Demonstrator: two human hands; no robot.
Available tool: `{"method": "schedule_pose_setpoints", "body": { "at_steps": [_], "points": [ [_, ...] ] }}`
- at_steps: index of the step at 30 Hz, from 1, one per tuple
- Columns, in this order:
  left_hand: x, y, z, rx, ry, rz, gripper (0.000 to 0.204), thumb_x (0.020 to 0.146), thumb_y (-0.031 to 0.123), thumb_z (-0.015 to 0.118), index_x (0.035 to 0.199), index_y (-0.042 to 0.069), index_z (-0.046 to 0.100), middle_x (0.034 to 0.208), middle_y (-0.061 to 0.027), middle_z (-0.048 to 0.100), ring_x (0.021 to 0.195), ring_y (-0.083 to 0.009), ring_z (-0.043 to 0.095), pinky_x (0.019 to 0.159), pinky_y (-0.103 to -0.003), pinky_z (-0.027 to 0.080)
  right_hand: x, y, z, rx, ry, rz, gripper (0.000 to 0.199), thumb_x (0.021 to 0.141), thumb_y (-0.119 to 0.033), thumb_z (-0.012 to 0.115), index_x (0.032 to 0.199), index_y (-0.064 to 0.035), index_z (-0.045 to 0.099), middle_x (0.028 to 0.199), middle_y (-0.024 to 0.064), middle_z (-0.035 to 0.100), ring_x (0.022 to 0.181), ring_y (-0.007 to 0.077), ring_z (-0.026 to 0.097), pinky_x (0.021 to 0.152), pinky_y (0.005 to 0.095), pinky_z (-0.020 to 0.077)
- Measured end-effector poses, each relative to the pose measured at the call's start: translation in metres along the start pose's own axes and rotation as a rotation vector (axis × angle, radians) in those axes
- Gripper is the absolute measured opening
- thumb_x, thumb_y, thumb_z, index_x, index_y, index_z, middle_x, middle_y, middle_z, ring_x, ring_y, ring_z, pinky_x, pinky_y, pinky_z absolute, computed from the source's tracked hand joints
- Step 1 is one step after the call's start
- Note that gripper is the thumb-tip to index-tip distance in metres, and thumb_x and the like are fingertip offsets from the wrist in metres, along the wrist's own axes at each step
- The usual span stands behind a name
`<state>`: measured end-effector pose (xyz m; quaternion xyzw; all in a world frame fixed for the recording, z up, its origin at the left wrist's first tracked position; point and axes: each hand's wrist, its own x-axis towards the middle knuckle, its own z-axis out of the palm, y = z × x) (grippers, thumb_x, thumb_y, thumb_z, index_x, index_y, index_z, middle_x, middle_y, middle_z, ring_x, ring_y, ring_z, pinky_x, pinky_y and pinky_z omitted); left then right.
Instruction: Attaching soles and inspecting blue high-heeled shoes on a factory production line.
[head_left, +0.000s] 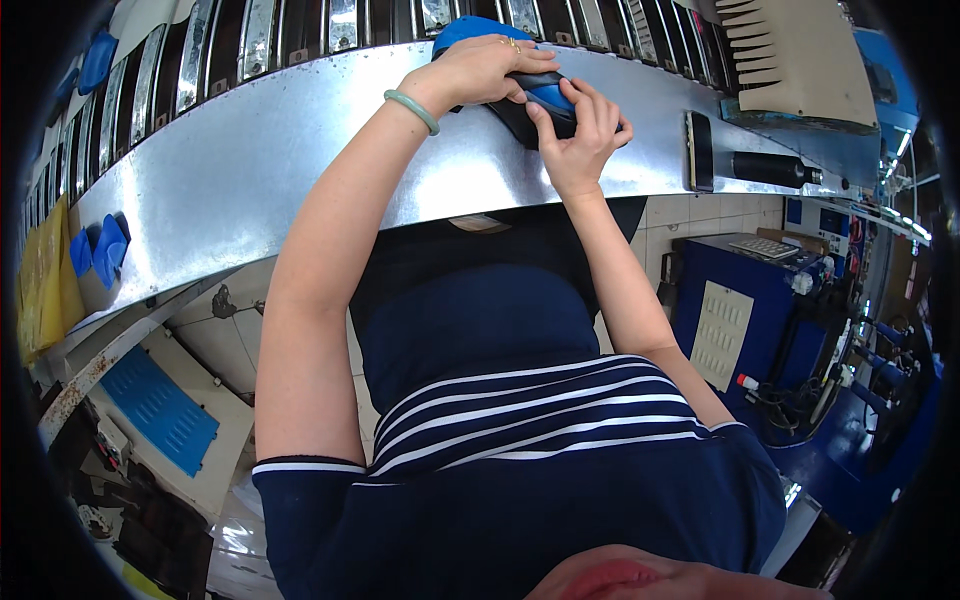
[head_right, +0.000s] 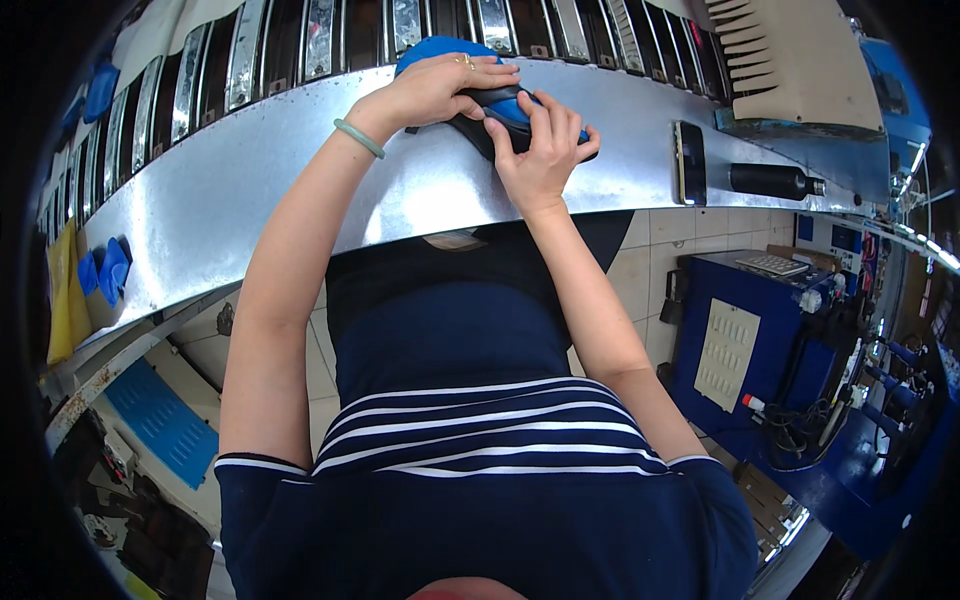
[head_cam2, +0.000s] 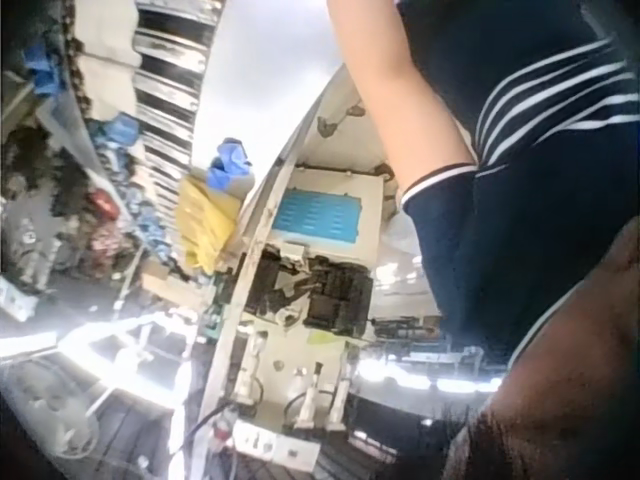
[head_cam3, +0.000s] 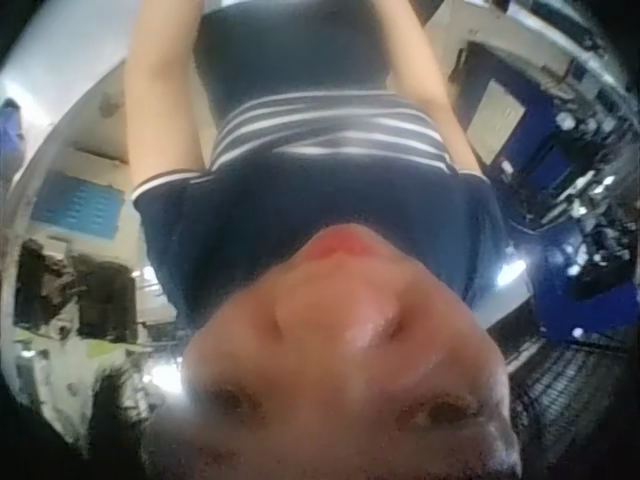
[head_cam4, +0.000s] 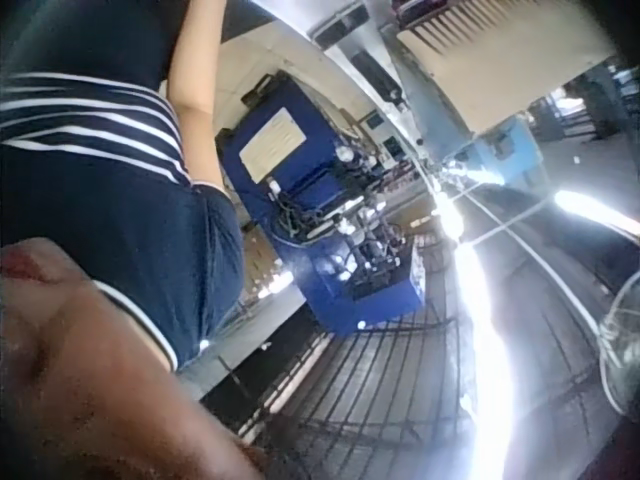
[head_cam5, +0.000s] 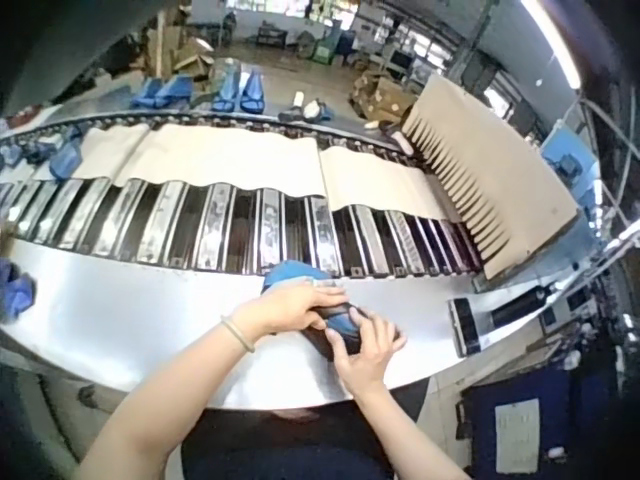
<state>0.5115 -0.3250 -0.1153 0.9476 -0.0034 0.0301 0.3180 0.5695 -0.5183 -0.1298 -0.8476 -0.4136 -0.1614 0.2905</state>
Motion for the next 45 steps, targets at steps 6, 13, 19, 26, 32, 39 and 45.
{"method": "schedule_pose_setpoints", "body": {
  "at_steps": [6, 13, 19, 26, 32, 39, 45],
  "points": [
    [-0.001, 0.001, -0.009, 0.013, -0.051, 0.047, 0.085, 0.063, 0.021, 0.083, 0.142, 0.021, 0.052, 0.143, -0.0053, 0.052, 0.139, -0.0249, 0.040, 0.119, -0.043, 0.028, 0.000, -0.004, -0.021, 0.067, -0.080, -0.093, 0.065, 0.070, -0.041, 0.082, 0.123, -0.0107, 0.060, 0.129, 0.0091, 0.056, 0.119, 0.0271, 0.049, 0.100, 0.0526, 0.0235],
    [0.000, 0.004, -0.003, 0.007, -0.032, -0.022, 0.085, 0.060, 0.038, 0.085, 0.139, 0.022, 0.055, 0.144, -0.0033, 0.052, 0.141, -0.0228, 0.037, 0.120, -0.051, 0.018, -0.008, 0.014, -0.043, 0.375, -0.095, 0.001, 0.045, 0.069, -0.022, 0.084, 0.108, -0.0086, 0.065, 0.131, 0.0135, 0.056, 0.120, 0.0319, 0.050, 0.103, 0.0434, 0.0331],
    [0.001, 0.006, -0.002, -0.024, -0.027, -0.045, 0.079, 0.067, 0.048, 0.081, 0.138, 0.022, 0.057, 0.146, -0.0028, 0.051, 0.142, -0.0236, 0.037, 0.118, -0.053, 0.018, -0.005, 0.011, -0.041, 0.374, -0.058, 0.008, 0.026, 0.073, -0.019, 0.081, 0.094, -0.0087, 0.069, 0.125, 0.0121, 0.062, 0.120, 0.0318, 0.051, 0.102, 0.0427, 0.0335],
    [0.003, 0.021, -0.007, 0.007, -0.018, -0.082, 0.076, 0.066, 0.053, 0.079, 0.133, 0.023, 0.061, 0.144, -0.0021, 0.053, 0.141, -0.0250, 0.038, 0.116, -0.053, 0.023, -0.004, 0.013, -0.036, 0.456, -0.004, 0.071, 0.018, 0.075, -0.017, 0.081, 0.086, -0.0087, 0.070, 0.118, 0.0111, 0.066, 0.114, 0.0277, 0.056, 0.101, 0.0400, 0.0328],
    [0.002, 0.022, -0.003, -0.006, 0.058, -0.073, 0.071, 0.065, 0.052, 0.078, 0.128, 0.023, 0.065, 0.139, -0.0025, 0.057, 0.138, -0.0252, 0.041, 0.114, -0.052, 0.025, -0.003, 0.015, -0.030, 0.476, 0.024, 0.105, 0.014, 0.074, -0.014, 0.081, 0.080, -0.0089, 0.070, 0.115, 0.0100, 0.067, 0.108, 0.0246, 0.058, 0.096, 0.0374, 0.0323],
    [0.001, 0.021, -0.003, -0.014, 0.098, -0.043, 0.068, 0.064, 0.051, 0.080, 0.124, 0.023, 0.067, 0.137, -0.0030, 0.059, 0.136, -0.0249, 0.044, 0.114, -0.050, 0.026, -0.001, 0.012, -0.031, 0.474, 0.030, 0.101, 0.012, 0.074, -0.011, 0.079, 0.078, -0.0087, 0.069, 0.114, 0.0096, 0.067, 0.106, 0.0237, 0.058, 0.097, 0.0372, 0.0305],
    [0.002, 0.025, -0.001, -0.014, 0.135, -0.072, 0.070, 0.059, 0.053, 0.082, 0.121, 0.022, 0.070, 0.133, -0.0041, 0.062, 0.132, -0.0256, 0.049, 0.113, -0.049, 0.027, 0.000, 0.010, -0.033, 0.417, 0.020, 0.072, 0.014, 0.076, -0.009, 0.080, 0.080, -0.0074, 0.067, 0.115, 0.0109, 0.067, 0.106, 0.0246, 0.058, 0.095, 0.0358, 0.0366]
  ]
}}
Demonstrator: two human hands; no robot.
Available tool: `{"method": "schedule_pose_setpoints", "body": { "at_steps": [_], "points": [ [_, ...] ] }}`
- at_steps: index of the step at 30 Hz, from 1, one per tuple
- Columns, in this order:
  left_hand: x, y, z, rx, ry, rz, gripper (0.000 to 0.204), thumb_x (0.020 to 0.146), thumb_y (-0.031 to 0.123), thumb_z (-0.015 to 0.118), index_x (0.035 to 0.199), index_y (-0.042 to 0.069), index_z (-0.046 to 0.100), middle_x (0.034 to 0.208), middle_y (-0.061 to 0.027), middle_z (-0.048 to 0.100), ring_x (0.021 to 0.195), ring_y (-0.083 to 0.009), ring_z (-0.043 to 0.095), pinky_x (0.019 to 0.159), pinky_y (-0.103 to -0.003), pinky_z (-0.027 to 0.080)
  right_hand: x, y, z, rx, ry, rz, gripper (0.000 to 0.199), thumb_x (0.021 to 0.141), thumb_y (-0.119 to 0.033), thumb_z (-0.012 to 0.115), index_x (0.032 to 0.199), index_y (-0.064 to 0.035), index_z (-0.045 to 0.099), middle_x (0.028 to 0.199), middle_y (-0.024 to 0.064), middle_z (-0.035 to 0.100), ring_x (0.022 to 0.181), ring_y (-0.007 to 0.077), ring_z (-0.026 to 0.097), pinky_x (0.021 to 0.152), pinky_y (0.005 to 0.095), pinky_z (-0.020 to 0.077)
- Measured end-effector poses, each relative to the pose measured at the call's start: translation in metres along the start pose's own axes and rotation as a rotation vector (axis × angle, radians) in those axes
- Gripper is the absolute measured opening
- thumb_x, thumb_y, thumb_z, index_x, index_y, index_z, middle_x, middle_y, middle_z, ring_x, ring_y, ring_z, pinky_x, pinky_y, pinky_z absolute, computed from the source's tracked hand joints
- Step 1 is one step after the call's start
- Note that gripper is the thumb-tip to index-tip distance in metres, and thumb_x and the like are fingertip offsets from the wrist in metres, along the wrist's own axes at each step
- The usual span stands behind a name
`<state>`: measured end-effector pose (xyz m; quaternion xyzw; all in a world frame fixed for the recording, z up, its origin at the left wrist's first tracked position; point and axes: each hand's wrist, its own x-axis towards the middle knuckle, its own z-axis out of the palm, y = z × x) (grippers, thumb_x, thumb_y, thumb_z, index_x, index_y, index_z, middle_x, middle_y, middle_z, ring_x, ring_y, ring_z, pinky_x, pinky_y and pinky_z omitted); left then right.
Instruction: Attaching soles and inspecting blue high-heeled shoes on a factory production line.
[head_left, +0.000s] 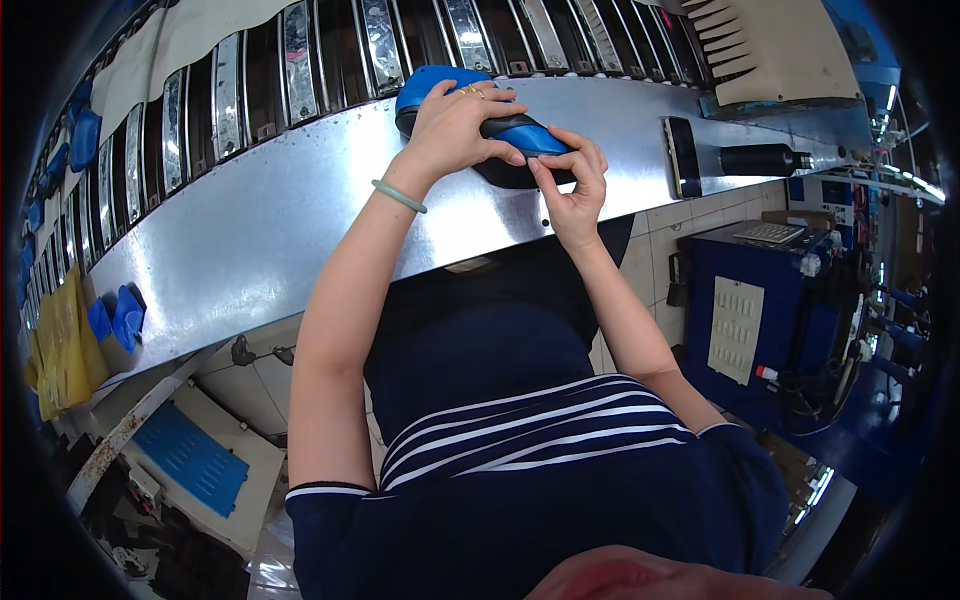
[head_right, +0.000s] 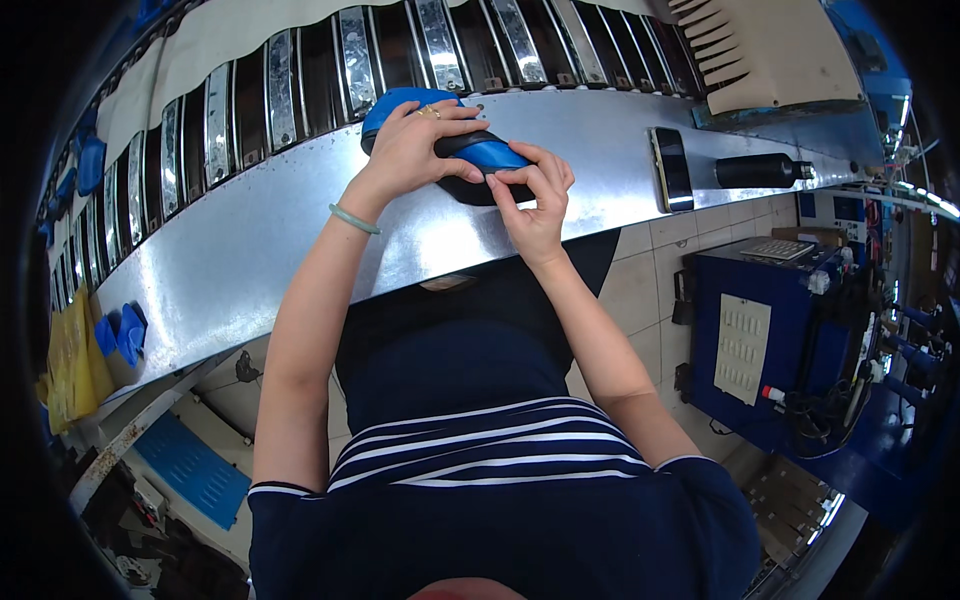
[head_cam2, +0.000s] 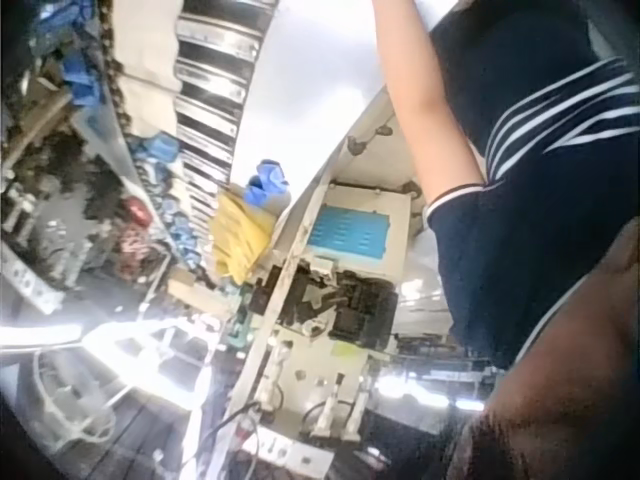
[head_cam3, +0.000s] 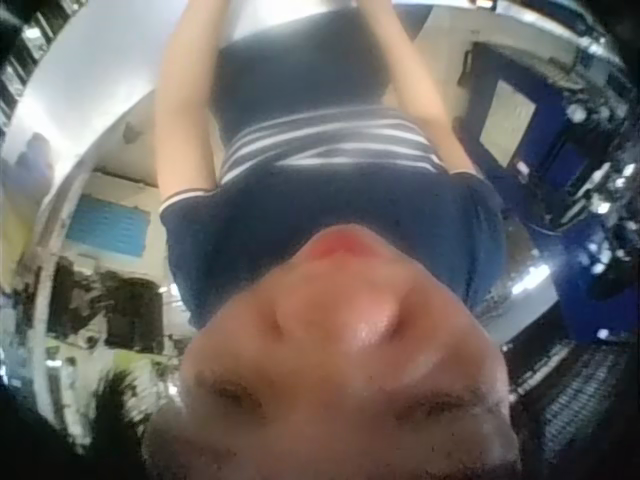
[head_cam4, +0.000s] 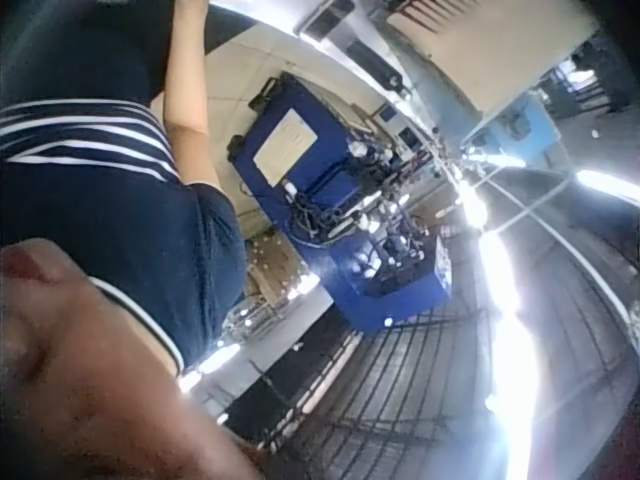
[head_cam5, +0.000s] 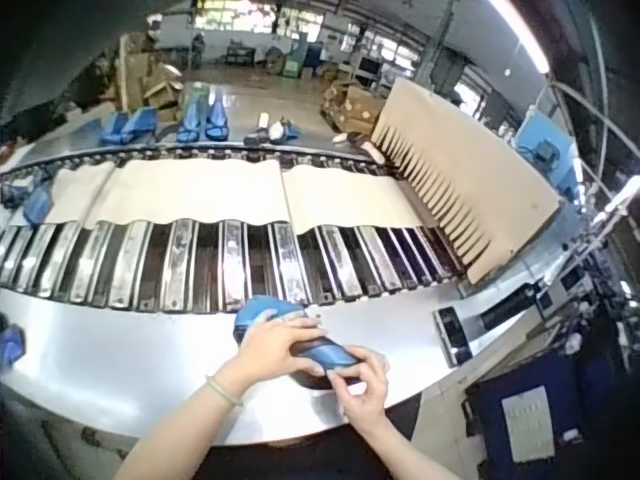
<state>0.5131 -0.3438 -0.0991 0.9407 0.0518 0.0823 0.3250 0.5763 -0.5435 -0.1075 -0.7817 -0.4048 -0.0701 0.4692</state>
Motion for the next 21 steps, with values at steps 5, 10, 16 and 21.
{"method": "schedule_pose_setpoints", "body": {
  "at_steps": [5, 10, 16, 21],
  "points": [
    [0.002, 0.004, -0.006, 0.005, -0.063, -0.014, 0.070, 0.063, 0.053, 0.080, 0.124, 0.021, 0.068, 0.136, -0.0044, 0.059, 0.134, -0.0262, 0.047, 0.114, -0.049, 0.027, 0.000, 0.005, -0.009, 0.078, -0.057, 0.040, 0.015, 0.076, -0.007, 0.080, 0.085, -0.0072, 0.069, 0.116, 0.0108, 0.067, 0.113, 0.0256, 0.058, 0.100, 0.0369, 0.0379],
    [0.004, 0.009, -0.009, 0.006, -0.089, -0.026, 0.076, 0.061, 0.055, 0.082, 0.124, 0.016, 0.068, 0.136, -0.0066, 0.059, 0.135, -0.0270, 0.046, 0.115, -0.050, 0.023, 0.000, 0.007, -0.016, 0.245, -0.071, 0.093, 0.018, 0.077, -0.007, 0.079, 0.091, -0.0058, 0.069, 0.123, 0.0111, 0.065, 0.120, 0.0267, 0.056, 0.103, 0.0385, 0.0385],
    [0.008, 0.016, -0.002, 0.001, -0.075, -0.081, 0.078, 0.060, 0.056, 0.083, 0.123, 0.013, 0.068, 0.136, -0.0098, 0.059, 0.137, -0.0283, 0.044, 0.114, -0.059, 0.016, -0.002, 0.016, -0.013, 0.183, -0.048, 0.074, 0.015, 0.076, -0.010, 0.079, 0.087, -0.0064, 0.069, 0.122, 0.0105, 0.067, 0.117, 0.0268, 0.058, 0.101, 0.0386, 0.0369],
    [0.009, 0.018, 0.000, -0.002, -0.053, -0.085, 0.072, 0.060, 0.055, 0.083, 0.118, 0.014, 0.070, 0.135, -0.0096, 0.060, 0.136, -0.0287, 0.045, 0.113, -0.061, 0.014, 0.001, 0.013, -0.012, 0.187, -0.028, 0.121, 0.012, 0.075, -0.009, 0.078, 0.084, -0.0066, 0.070, 0.117, 0.0096, 0.069, 0.114, 0.0261, 0.060, 0.100, 0.0382, 0.0360]
  ]
}}
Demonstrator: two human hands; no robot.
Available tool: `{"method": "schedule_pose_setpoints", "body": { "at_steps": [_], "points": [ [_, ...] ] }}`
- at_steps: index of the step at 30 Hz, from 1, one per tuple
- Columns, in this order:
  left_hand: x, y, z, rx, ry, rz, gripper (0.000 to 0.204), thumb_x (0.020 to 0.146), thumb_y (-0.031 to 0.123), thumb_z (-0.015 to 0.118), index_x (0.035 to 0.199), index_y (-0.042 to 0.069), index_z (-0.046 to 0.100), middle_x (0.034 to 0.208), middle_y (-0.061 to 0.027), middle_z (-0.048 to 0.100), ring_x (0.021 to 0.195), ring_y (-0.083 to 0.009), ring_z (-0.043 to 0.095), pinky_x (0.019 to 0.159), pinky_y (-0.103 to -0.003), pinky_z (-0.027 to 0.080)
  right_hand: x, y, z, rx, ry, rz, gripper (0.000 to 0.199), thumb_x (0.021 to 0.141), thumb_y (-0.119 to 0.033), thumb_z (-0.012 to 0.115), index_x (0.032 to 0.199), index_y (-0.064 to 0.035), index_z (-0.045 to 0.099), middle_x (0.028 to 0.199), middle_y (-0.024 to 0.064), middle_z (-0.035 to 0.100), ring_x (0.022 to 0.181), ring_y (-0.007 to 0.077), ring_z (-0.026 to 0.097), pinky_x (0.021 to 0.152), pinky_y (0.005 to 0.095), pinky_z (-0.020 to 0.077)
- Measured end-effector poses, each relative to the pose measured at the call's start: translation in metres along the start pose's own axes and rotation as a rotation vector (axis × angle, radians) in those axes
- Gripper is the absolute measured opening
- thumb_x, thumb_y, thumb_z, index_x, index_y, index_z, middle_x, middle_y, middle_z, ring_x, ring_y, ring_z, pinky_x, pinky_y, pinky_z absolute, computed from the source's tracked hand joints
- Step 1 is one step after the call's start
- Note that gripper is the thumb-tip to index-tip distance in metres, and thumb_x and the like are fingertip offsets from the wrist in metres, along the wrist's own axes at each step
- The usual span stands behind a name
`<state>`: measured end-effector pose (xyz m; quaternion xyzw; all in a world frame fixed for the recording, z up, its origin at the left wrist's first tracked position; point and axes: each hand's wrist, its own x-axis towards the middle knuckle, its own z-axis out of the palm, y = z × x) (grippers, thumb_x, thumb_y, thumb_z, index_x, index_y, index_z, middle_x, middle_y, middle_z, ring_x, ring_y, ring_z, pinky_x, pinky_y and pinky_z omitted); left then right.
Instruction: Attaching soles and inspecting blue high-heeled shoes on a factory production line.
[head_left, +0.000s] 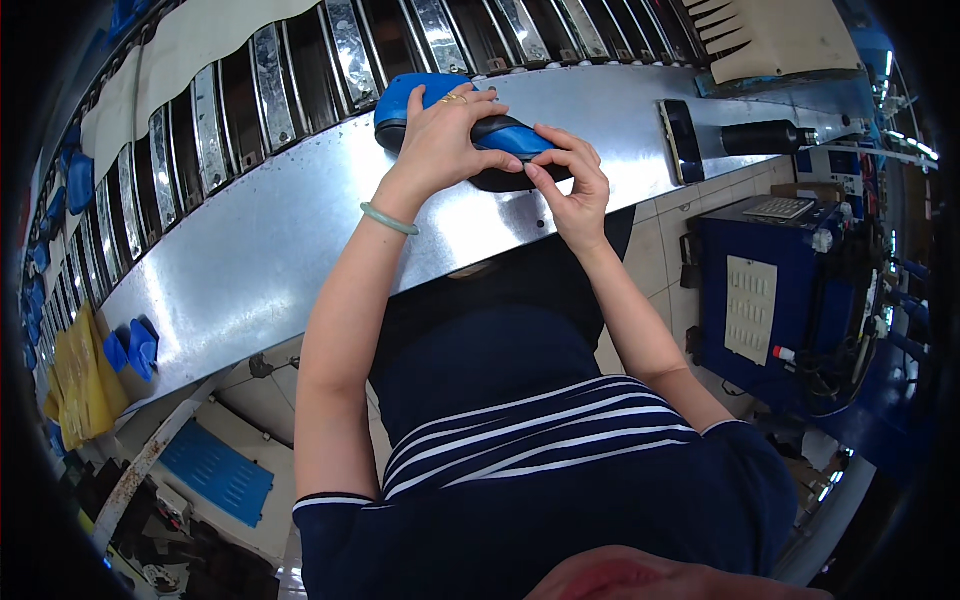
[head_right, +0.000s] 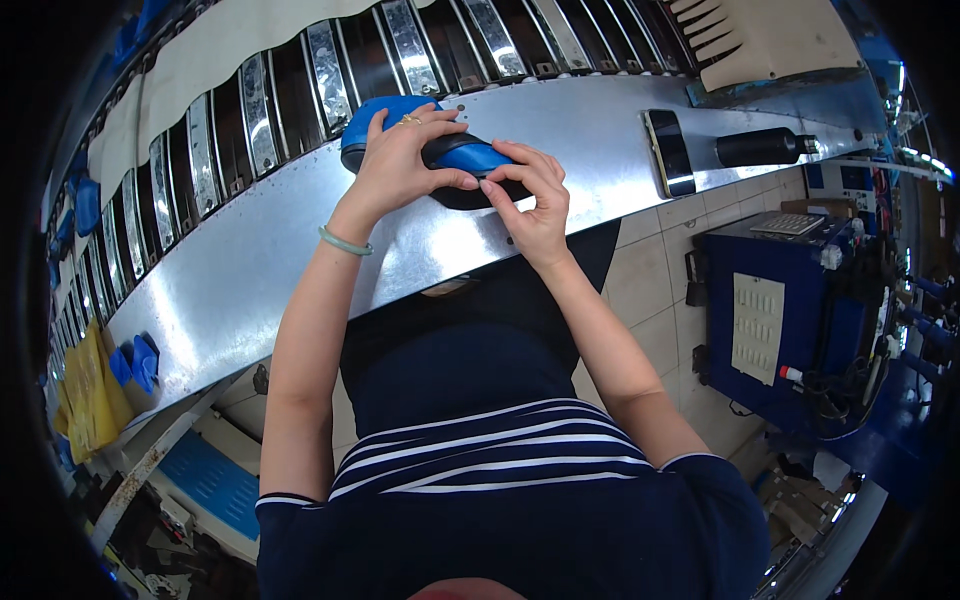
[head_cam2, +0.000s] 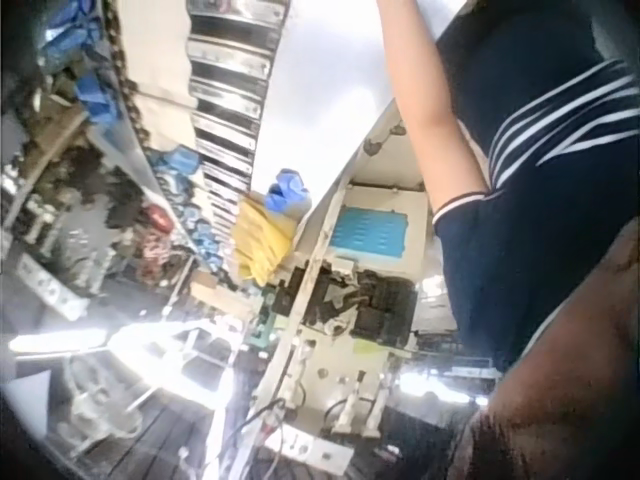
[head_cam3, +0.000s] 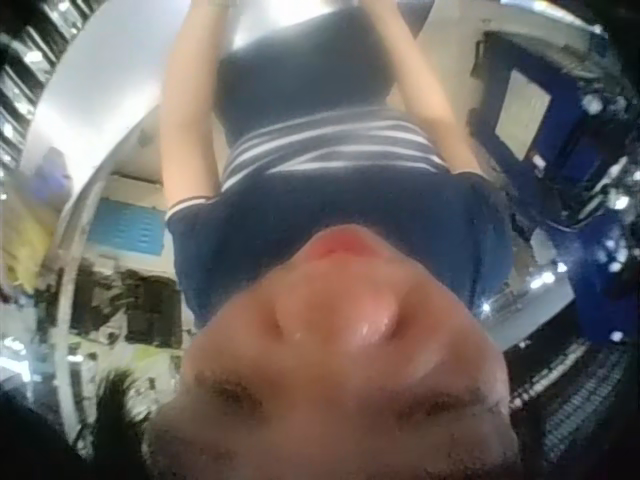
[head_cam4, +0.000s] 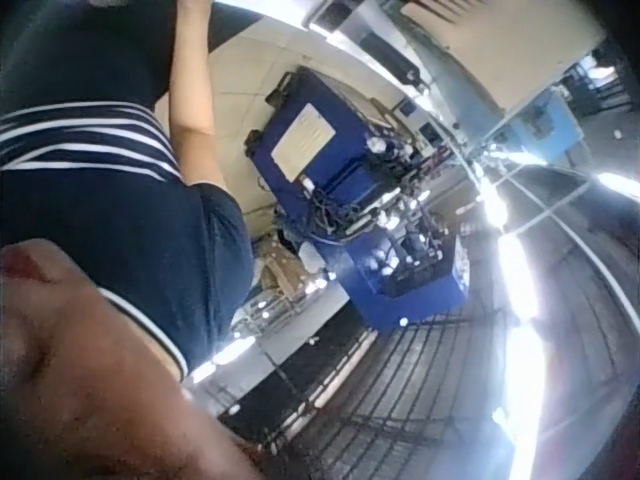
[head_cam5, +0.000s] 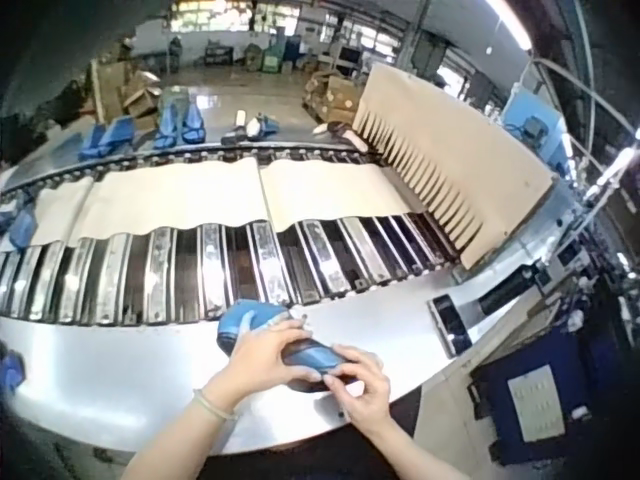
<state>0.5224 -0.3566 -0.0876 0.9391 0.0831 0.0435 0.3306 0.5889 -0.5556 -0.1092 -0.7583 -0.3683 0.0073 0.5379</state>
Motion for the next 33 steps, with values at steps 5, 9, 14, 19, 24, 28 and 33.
{"method": "schedule_pose_setpoints", "body": {
  "at_steps": [5, 9, 14, 19, 24, 28, 33],
  "points": [
    [0.001, 0.001, 0.001, -0.001, 0.009, 0.017, 0.071, 0.060, 0.055, 0.084, 0.117, 0.014, 0.070, 0.135, -0.0083, 0.060, 0.136, -0.0290, 0.045, 0.113, -0.060, 0.014, 0.001, 0.000, -0.001, 0.015, 0.005, 0.037, 0.011, 0.075, -0.008, 0.077, 0.084, -0.0066, 0.070, 0.116, 0.0092, 0.069, 0.111, 0.0254, 0.060, 0.099, 0.0377, 0.0359],
    [0.000, 0.000, 0.002, -0.011, -0.003, 0.019, 0.071, 0.060, 0.054, 0.084, 0.117, 0.015, 0.070, 0.135, -0.0068, 0.060, 0.136, -0.0288, 0.045, 0.113, -0.061, 0.014, 0.001, 0.000, -0.001, 0.027, 0.003, 0.073, 0.011, 0.074, -0.008, 0.077, 0.082, -0.0068, 0.069, 0.114, 0.0089, 0.069, 0.109, 0.0250, 0.060, 0.098, 0.0374, 0.0358],
    [0.003, -0.001, -0.002, -0.035, -0.053, 0.008, 0.073, 0.059, 0.053, 0.085, 0.119, 0.016, 0.068, 0.138, -0.0055, 0.058, 0.138, -0.0283, 0.043, 0.113, -0.061, 0.013, 0.002, -0.001, -0.002, 0.024, 0.015, 0.079, 0.012, 0.073, -0.008, 0.078, 0.080, -0.0072, 0.069, 0.112, 0.0084, 0.069, 0.107, 0.0241, 0.061, 0.097, 0.0366, 0.0360],
    [0.007, 0.001, -0.009, -0.067, -0.113, -0.035, 0.073, 0.057, 0.053, 0.086, 0.119, 0.018, 0.068, 0.138, -0.0047, 0.057, 0.138, -0.0279, 0.042, 0.113, -0.062, 0.013, 0.005, -0.002, -0.006, 0.043, -0.020, 0.077, 0.011, 0.072, -0.008, 0.078, 0.081, -0.0079, 0.071, 0.114, 0.0086, 0.069, 0.109, 0.0238, 0.061, 0.097, 0.0368, 0.0368],
    [0.011, 0.006, -0.007, -0.029, -0.124, -0.063, 0.073, 0.057, 0.053, 0.086, 0.118, 0.017, 0.068, 0.138, -0.0055, 0.057, 0.136, -0.0276, 0.044, 0.113, -0.063, 0.012, 0.005, 0.002, -0.017, 0.108, -0.088, 0.063, 0.015, 0.073, -0.009, 0.079, 0.086, -0.0075, 0.071, 0.119, 0.0081, 0.068, 0.115, 0.0251, 0.060, 0.100, 0.0390, 0.0382],
    [0.010, 0.003, -0.005, -0.066, -0.084, -0.030, 0.077, 0.053, 0.055, 0.087, 0.115, 0.012, 0.069, 0.131, -0.0100, 0.061, 0.129, -0.0284, 0.051, 0.112, -0.063, 0.011, 0.004, 0.004, -0.024, 0.163, -0.121, 0.072, 0.019, 0.074, -0.010, 0.079, 0.090, -0.0069, 0.070, 0.122, 0.0076, 0.068, 0.119, 0.0259, 0.058, 0.102, 0.0404, 0.0379],
    [0.018, 0.013, -0.007, -0.093, -0.158, -0.086, 0.080, 0.050, 0.054, 0.088, 0.115, 0.011, 0.069, 0.128, -0.0123, 0.062, 0.131, -0.0343, 0.049, 0.107, -0.074, 0.003, 0.004, 0.006, -0.023, 0.124, -0.098, 0.029, 0.017, 0.076, -0.010, 0.078, 0.089, -0.0071, 0.070, 0.120, 0.0071, 0.069, 0.117, 0.0252, 0.059, 0.101, 0.0398, 0.0376]
  ]
}}
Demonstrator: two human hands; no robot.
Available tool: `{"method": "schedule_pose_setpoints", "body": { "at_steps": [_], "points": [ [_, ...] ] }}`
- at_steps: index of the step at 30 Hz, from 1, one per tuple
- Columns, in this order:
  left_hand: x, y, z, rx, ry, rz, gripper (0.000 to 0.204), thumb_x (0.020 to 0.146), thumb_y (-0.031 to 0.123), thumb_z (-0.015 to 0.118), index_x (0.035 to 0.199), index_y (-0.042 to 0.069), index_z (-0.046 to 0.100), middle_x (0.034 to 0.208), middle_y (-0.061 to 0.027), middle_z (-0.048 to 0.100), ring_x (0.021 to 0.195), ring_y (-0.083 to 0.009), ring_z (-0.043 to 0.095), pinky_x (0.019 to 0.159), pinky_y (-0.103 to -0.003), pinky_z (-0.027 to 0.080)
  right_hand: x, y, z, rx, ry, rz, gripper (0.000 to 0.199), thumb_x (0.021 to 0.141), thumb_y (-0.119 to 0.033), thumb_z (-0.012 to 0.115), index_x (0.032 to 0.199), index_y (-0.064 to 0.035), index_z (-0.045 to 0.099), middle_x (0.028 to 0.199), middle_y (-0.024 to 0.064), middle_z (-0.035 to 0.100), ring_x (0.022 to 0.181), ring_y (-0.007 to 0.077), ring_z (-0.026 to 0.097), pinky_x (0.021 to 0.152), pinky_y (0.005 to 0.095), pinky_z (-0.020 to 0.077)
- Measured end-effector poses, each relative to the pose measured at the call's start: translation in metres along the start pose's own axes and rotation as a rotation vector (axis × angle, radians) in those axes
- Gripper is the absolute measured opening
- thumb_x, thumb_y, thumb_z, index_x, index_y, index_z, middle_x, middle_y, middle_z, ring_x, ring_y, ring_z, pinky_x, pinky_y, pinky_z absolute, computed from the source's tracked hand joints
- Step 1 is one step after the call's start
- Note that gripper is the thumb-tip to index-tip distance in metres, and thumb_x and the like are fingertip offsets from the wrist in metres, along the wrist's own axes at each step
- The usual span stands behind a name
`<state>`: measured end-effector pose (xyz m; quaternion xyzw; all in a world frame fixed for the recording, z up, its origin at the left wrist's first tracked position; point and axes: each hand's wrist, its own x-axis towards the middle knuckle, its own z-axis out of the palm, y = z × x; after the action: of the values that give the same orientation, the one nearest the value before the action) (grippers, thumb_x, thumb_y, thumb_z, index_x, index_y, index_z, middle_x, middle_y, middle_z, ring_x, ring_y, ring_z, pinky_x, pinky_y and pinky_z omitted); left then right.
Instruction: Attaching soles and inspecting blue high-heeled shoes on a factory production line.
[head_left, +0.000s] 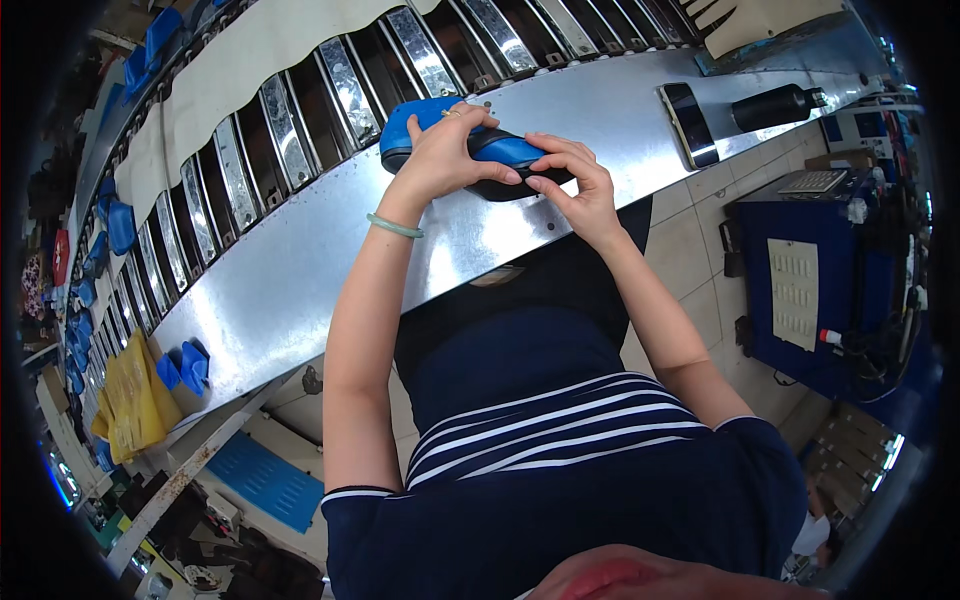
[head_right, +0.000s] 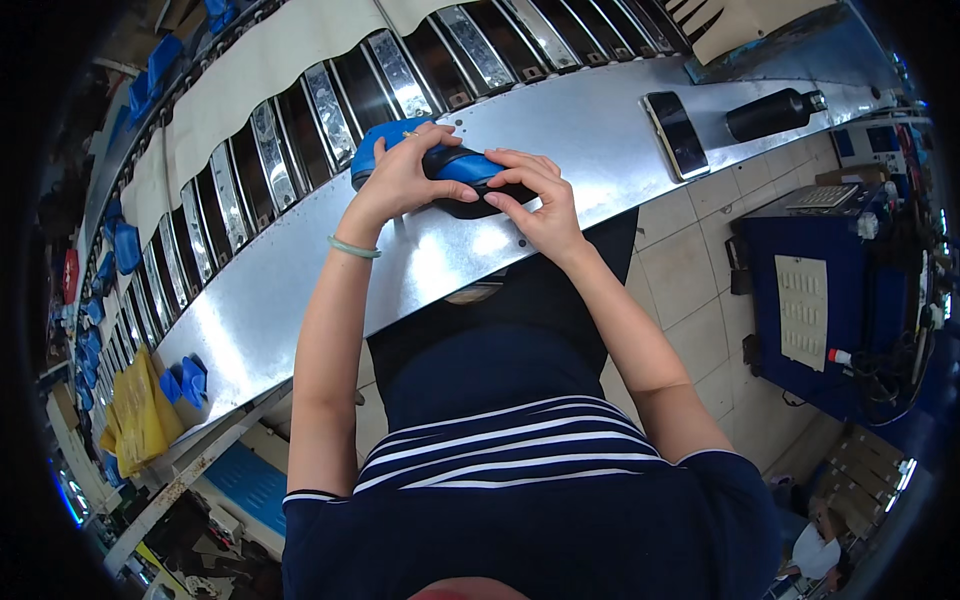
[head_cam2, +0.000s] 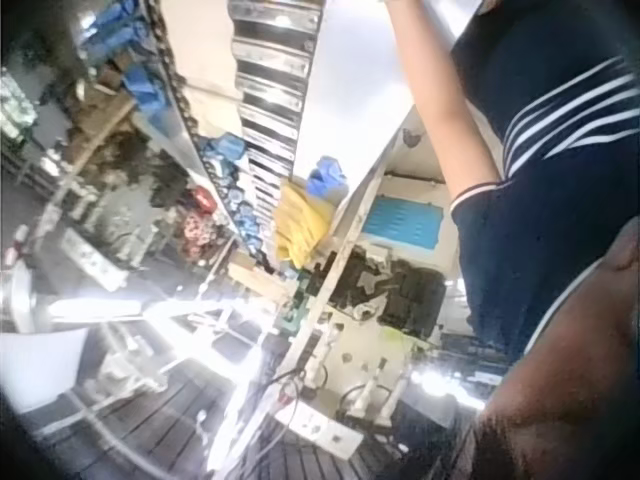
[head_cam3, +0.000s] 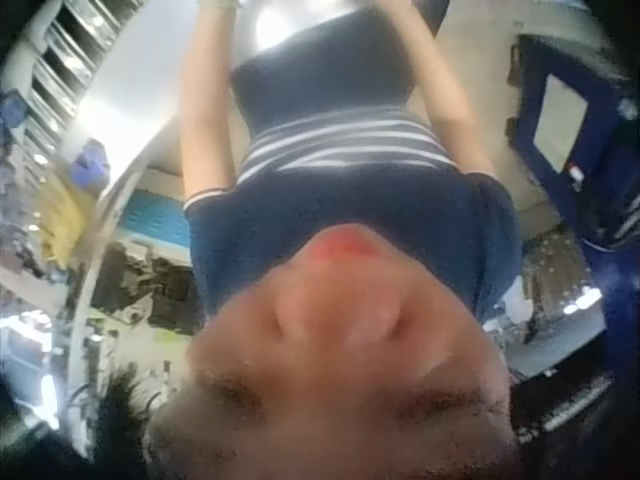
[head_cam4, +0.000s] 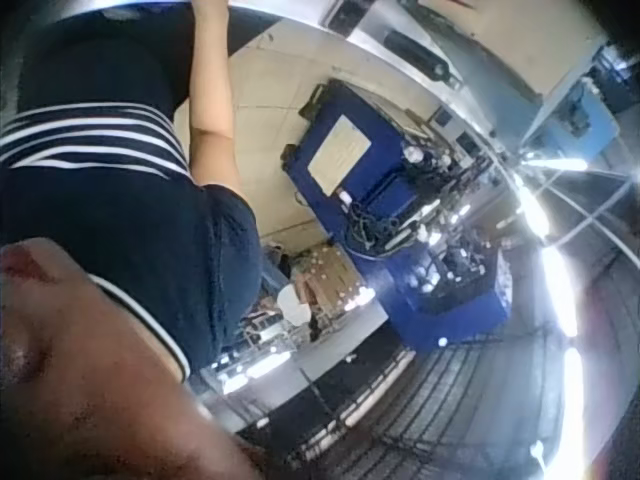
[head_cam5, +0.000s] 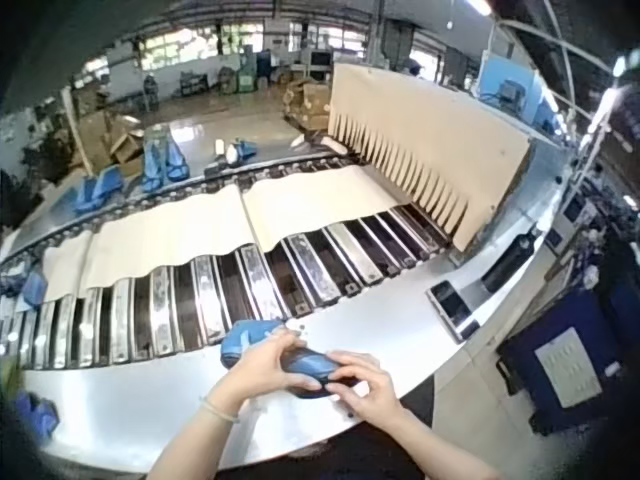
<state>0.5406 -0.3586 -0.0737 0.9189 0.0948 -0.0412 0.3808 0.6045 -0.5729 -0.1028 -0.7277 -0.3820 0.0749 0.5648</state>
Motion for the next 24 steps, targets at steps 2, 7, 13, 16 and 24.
{"method": "schedule_pose_setpoints", "body": {
  "at_steps": [2, 7, 13, 16, 24],
  "points": [
    [0.003, 0.002, 0.004, 0.009, -0.006, -0.017, 0.079, 0.050, 0.053, 0.089, 0.114, 0.011, 0.069, 0.124, -0.0125, 0.064, 0.133, -0.0372, 0.046, 0.105, -0.077, 0.001, 0.000, 0.002, -0.001, -0.025, -0.001, -0.022, 0.015, 0.076, -0.010, 0.078, 0.089, -0.0074, 0.070, 0.119, 0.0065, 0.069, 0.117, 0.0248, 0.060, 0.100, 0.0393, 0.0375],
    [0.005, 0.013, 0.001, 0.022, -0.106, -0.107, 0.074, 0.056, 0.050, 0.089, 0.117, 0.013, 0.066, 0.136, -0.0086, 0.058, 0.144, -0.0352, 0.030, 0.107, -0.073, -0.005, 0.004, 0.004, -0.005, -0.055, -0.022, -0.033, 0.013, 0.077, -0.010, 0.077, 0.088, -0.0076, 0.070, 0.118, 0.0072, 0.070, 0.115, 0.0238, 0.061, 0.099, 0.0374, 0.0378],
    [0.006, 0.013, 0.005, 0.018, -0.084, -0.108, 0.070, 0.057, 0.045, 0.089, 0.116, 0.015, 0.067, 0.133, -0.0058, 0.061, 0.145, -0.0347, 0.030, 0.108, -0.072, -0.005, 0.006, 0.003, -0.006, -0.061, -0.034, -0.014, 0.012, 0.077, -0.010, 0.076, 0.087, -0.0075, 0.070, 0.115, 0.0074, 0.070, 0.109, 0.0230, 0.062, 0.097, 0.0368, 0.0387],
    [0.007, 0.015, 0.004, 0.025, -0.097, -0.116, 0.070, 0.056, 0.044, 0.090, 0.116, 0.016, 0.067, 0.133, -0.0058, 0.061, 0.145, -0.0345, 0.030, 0.108, -0.072, -0.005, 0.007, 0.005, -0.006, -0.062, -0.035, -0.011, 0.011, 0.078, -0.011, 0.076, 0.086, -0.0074, 0.069, 0.115, 0.0074, 0.070, 0.106, 0.0227, 0.062, 0.097, 0.0365, 0.0389],
    [0.013, 0.023, 0.006, 0.039, -0.107, -0.149, 0.065, 0.057, 0.040, 0.089, 0.114, 0.016, 0.068, 0.125, -0.0066, 0.065, 0.144, -0.0377, 0.031, 0.106, -0.074, -0.006, 0.010, 0.012, -0.011, -0.006, -0.063, 0.036, 0.009, 0.080, -0.011, 0.073, 0.086, -0.0071, 0.068, 0.116, 0.0070, 0.069, 0.104, 0.0231, 0.062, 0.097, 0.0370, 0.0379]
  ]
}}
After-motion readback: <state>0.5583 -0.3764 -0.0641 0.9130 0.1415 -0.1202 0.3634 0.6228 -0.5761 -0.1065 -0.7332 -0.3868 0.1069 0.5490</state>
